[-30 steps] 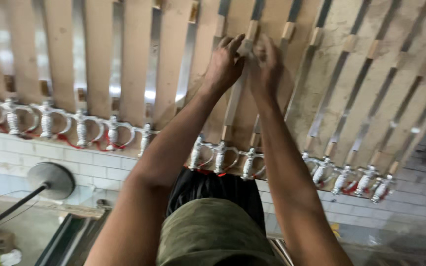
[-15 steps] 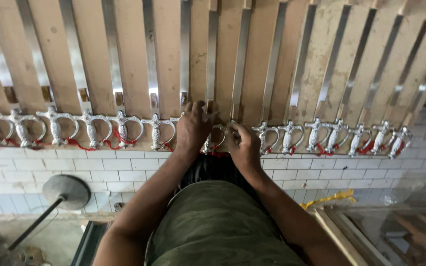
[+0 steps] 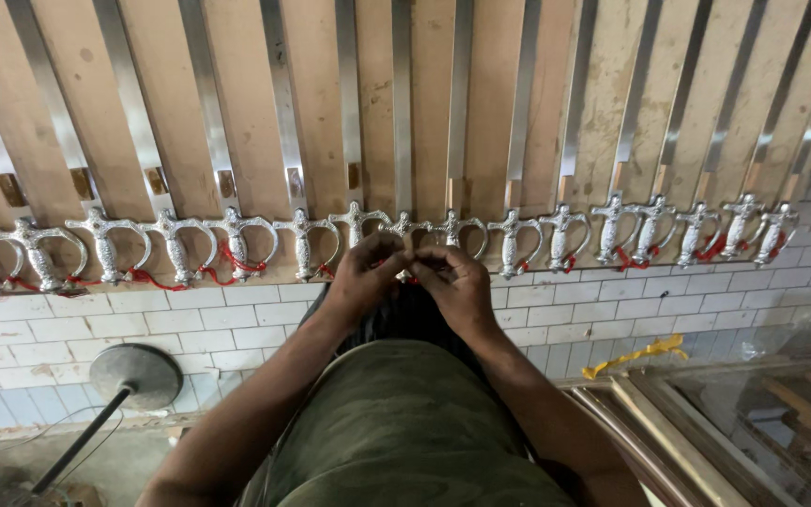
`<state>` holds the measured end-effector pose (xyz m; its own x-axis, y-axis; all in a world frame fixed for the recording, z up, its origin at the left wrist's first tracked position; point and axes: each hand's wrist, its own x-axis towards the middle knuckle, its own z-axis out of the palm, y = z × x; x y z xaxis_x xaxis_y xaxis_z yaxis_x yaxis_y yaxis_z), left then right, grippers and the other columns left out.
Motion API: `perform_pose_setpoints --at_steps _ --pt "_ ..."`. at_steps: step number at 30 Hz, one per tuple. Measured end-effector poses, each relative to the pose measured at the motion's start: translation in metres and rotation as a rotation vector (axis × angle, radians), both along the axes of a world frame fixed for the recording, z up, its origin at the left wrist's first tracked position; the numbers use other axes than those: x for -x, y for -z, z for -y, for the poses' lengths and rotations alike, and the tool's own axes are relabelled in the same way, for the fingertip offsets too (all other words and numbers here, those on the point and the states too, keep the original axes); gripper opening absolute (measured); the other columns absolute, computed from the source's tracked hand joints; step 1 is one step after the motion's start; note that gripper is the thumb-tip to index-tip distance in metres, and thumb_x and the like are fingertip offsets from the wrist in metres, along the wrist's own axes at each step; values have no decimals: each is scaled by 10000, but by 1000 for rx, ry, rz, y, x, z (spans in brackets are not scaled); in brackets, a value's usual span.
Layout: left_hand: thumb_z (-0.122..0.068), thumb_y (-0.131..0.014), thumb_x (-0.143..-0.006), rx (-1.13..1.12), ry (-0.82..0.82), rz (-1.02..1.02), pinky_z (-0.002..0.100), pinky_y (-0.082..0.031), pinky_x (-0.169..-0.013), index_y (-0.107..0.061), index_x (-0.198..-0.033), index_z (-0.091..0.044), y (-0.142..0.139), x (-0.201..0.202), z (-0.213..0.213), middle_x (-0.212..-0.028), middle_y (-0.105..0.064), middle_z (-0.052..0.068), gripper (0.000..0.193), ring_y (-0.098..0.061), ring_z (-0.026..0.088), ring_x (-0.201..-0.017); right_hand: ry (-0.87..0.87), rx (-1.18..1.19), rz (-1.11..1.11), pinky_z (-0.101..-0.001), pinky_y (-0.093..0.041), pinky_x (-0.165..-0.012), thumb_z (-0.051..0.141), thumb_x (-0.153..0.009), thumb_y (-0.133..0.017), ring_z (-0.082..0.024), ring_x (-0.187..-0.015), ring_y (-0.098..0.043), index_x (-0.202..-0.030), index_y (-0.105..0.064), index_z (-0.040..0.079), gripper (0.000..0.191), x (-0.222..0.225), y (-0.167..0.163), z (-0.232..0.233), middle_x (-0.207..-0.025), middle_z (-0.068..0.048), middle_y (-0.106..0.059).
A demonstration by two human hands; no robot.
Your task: The person fits small wooden blocks onto the tangs of sword blades laid out on a work board, pressing each block into place by hand and working along the row of blades toward the ornate hilts.
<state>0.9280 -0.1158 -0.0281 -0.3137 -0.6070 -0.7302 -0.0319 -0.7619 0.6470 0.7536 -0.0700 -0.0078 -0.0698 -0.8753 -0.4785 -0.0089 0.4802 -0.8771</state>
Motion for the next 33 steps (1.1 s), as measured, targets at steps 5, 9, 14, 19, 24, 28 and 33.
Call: perform_pose_setpoints --at_steps 5,9,14,19,24,28,33 --pt "-199 -733 -923 13 -17 41 288 -534 -652 -671 -1219 -17 -1 -15 1 -943 -735 29 354 -642 106 -785 -13 26 -128 -234 -595 -732 31 -897 -770 -75 -851 -711 -1048 -751 43 152 -15 5 4 -967 -26 -765" --pt "-146 -723 -932 542 57 393 295 -580 -672 -726 -1150 -20 0 -14 15 -946 -745 107 252 -712 162 -765 28 205 -471 -271 -557 -675 37 -879 -809 -132 -757 -684 -1004 -741 32 142 -24 18 27 -889 -55 -732" --pt "-130 -712 -943 705 -32 490 326 -622 -668 -747 -1027 5 7 3 44 -978 -758 169 163 -780 253 -774 48 376 -767 -350 -564 -688 55 -843 -820 -241 -784 -695 -1000 -727 23 185 -40 41 58 -881 -118 -693" --pt "-182 -698 -944 479 30 481 337 -611 -606 -755 -1026 -17 14 14 56 -944 -762 137 193 -784 260 -684 71 441 -863 -411 -564 -750 37 -847 -785 -317 -867 -692 -999 -735 43 160 -49 54 62 -942 -125 -703" --pt "-183 -731 -918 634 55 560 362 -613 -700 -780 -1008 -33 22 17 56 -942 -767 152 181 -776 282 -780 54 380 -842 -417 -552 -777 25 -855 -764 -325 -877 -688 -1006 -728 31 156 -49 58 54 -945 -130 -704" --pt "-198 -745 -904 664 93 620 380 -600 -734 -796 -983 -59 27 20 56 -939 -767 152 168 -767 298 -794 58 384 -833 -423 -552 -797 11 -853 -757 -341 -913 -681 -1011 -706 22 166 -47 57 51 -970 -141 -696" --pt "-204 -758 -909 713 109 652 396 -590 -727 -803 -971 -65 30 23 55 -923 -766 155 159 -754 320 -797 54 391 -811 -418 -556 -807 1 -835 -758 -333 -929 -686 -1027 -711 26 199 -46 57 52 -987 -132 -705"
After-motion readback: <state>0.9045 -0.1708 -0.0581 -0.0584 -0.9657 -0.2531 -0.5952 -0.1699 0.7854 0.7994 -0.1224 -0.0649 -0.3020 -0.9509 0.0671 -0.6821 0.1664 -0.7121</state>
